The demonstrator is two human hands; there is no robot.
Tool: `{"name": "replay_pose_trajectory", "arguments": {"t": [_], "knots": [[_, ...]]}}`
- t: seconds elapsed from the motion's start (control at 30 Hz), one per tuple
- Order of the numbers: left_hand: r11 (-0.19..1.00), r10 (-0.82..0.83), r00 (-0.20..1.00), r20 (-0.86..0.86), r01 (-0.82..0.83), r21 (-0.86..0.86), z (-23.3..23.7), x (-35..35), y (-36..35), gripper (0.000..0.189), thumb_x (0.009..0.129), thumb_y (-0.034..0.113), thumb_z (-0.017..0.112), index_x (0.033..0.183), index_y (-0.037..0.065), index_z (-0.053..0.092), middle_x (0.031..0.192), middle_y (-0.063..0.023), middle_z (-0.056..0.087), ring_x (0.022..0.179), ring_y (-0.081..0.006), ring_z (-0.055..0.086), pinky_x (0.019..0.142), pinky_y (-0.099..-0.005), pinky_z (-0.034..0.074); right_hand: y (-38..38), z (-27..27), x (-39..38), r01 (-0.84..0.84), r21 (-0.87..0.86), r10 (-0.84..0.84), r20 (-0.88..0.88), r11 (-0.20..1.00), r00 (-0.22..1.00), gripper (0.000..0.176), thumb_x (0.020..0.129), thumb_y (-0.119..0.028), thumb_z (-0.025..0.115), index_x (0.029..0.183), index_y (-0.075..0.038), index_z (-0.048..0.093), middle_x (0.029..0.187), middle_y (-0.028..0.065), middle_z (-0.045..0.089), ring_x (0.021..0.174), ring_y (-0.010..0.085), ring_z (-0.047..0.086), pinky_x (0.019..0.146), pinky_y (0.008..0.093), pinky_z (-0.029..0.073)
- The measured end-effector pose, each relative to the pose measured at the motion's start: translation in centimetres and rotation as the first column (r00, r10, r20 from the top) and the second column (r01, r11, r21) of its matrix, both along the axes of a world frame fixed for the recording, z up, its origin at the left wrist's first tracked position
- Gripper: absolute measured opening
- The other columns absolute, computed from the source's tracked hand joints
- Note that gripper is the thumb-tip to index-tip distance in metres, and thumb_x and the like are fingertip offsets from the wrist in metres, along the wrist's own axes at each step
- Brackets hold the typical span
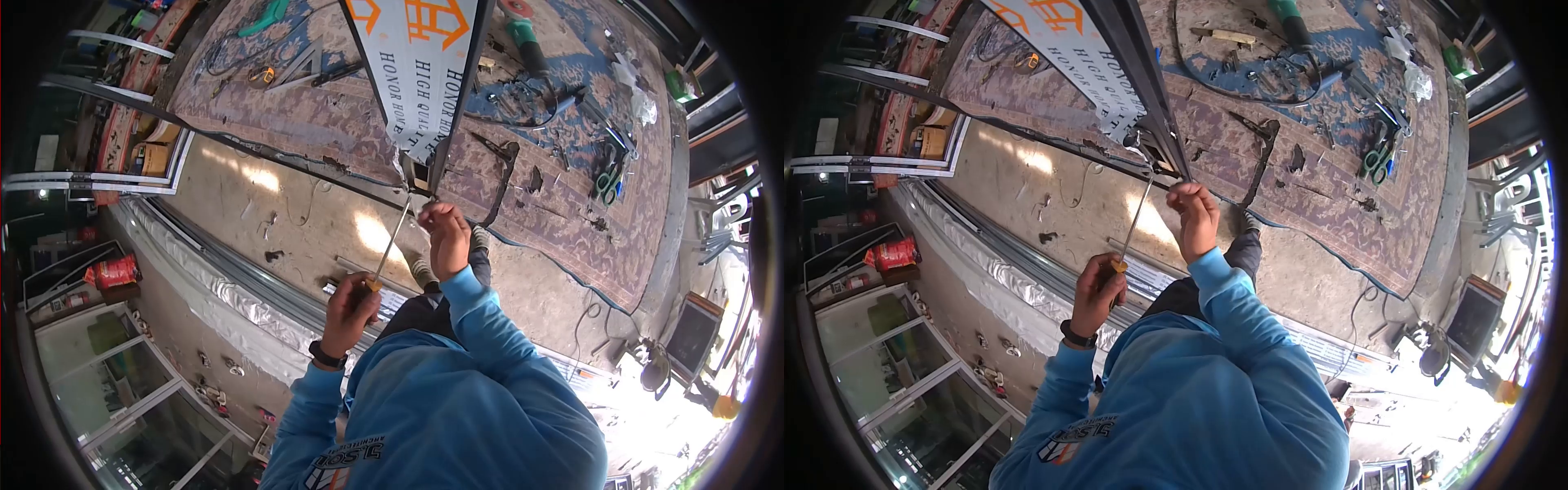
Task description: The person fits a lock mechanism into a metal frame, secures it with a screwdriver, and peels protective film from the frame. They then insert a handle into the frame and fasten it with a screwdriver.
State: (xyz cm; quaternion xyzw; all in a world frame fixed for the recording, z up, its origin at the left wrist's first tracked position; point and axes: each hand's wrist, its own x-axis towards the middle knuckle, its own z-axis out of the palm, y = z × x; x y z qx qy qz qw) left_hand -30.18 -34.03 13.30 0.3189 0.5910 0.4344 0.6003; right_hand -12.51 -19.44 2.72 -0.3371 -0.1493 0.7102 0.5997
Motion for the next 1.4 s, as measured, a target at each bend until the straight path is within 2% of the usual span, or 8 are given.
{"name": "replay_pose_trajectory", "arguments": {"t": [0.17,0.27,0.4,0.87,1.13,1.23,1.27,1.4], "knots": [[0.997,0.026,1.0,-0.007,-0.026,0.07,0.1,0.2,0.0,0.036,0.105,0.012,0.066,0.137,0.003,0.052,0.093,-0.004,0.062,0.073,-0.0099,0.058,0.067,-0.0264,0.05,2.6,4.8,0.6,0.064,0.379,-0.317,0.656,0.923,0.685,0.063,0.083,-0.009,0.082,0.139,-0.001,0.054,0.129,0.0125,0.063,0.116,0.0263,0.065,0.104,0.0417,0.05],[0.978,0.052,0.988,-0.142,-0.022,0.207,3.1,0.6,-0.1,0.038,0.105,0.011,0.065,0.139,0.003,0.051,0.094,-0.0035,0.062,0.075,-0.0092,0.058,0.069,-0.026,0.052,5.8,7.5,2.5,-0.214,0.578,-0.275,0.641,0.788,0.717,0.082,0.08,-0.012,0.086,0.151,-0.001,0.047,0.143,0.0178,0.057,0.129,0.03,0.061,0.107,0.0443,0.05],[0.915,0.032,0.819,-0.573,0.207,0.347,9.1,0.3,1.0,0.04,0.103,0.004,0.066,0.141,-0.001,0.055,0.109,-0.0108,0.071,0.088,-0.0132,0.067,0.079,-0.0276,0.056,8.2,12.8,2.6,-0.327,0.594,-0.249,0.685,0.735,0.685,0.077,0.08,-0.01,0.087,0.148,0.0,0.051,0.133,0.0187,0.066,0.121,0.0291,0.068,0.101,0.0424,0.055],[0.879,0.232,0.631,-0.74,0.19,0.438,13.1,3.4,2.3,0.039,0.098,0.001,0.072,0.136,-0.002,0.064,0.114,-0.0151,0.072,0.096,-0.0191,0.07,0.085,-0.0327,0.057,9.8,16.6,2.4,-0.261,0.62,-0.329,0.671,0.74,0.664,0.035,0.074,-0.011,0.087,0.102,0.001,0.07,0.089,0.0165,0.071,0.08,0.0291,0.072,0.076,0.0374,0.056],[0.855,0.328,0.023,-0.944,0.418,0.308,16.5,4.8,3.0,0.039,0.092,-0.003,0.077,0.13,0.002,0.068,0.107,-0.0135,0.072,0.093,-0.0205,0.072,0.079,-0.0332,0.059,10.2,16.5,2.9,-0.286,0.615,-0.32,0.686,0.735,0.653,0.036,0.071,-0.013,0.089,0.098,0.0,0.068,0.085,0.018,0.068,0.078,0.0344,0.07,0.071,0.0399,0.055],[0.893,0.239,0.452,-0.859,0.246,0.378,16.3,5.0,3.1,0.043,0.094,-0.001,0.076,0.135,0.003,0.064,0.102,-0.0109,0.071,0.082,-0.0182,0.069,0.071,-0.0303,0.057,10.4,16.1,3.0,-0.276,0.637,-0.334,0.666,0.719,0.667,0.036,0.071,-0.015,0.09,0.097,-0.001,0.069,0.086,0.0177,0.068,0.079,0.0357,0.069,0.071,0.0409,0.055],[0.983,0.128,0.816,-0.564,-0.03,0.181,16.6,4.1,2.5,0.05,0.095,0.002,0.076,0.141,0.003,0.058,0.095,-0.0078,0.069,0.069,-0.0148,0.063,0.06,-0.0276,0.051,10.4,16.3,3.0,-0.279,0.636,-0.326,0.664,0.72,0.673,0.035,0.072,-0.015,0.09,0.097,-0.002,0.069,0.087,0.0175,0.069,0.08,0.036,0.069,0.071,0.0411,0.055],[0.995,0.062,0.986,-0.152,-0.074,-0.073,18.0,3.0,3.0,0.044,0.097,0.004,0.073,0.138,0.002,0.058,0.087,-0.0061,0.066,0.059,-0.0137,0.057,0.051,-0.027,0.045,10.6,16.7,3.3,-0.29,0.675,-0.371,0.656,0.678,0.658,0.033,0.076,-0.01,0.089,0.096,0.001,0.065,0.085,0.0141,0.067,0.075,0.025,0.067,0.07,0.0344,0.053]]}}
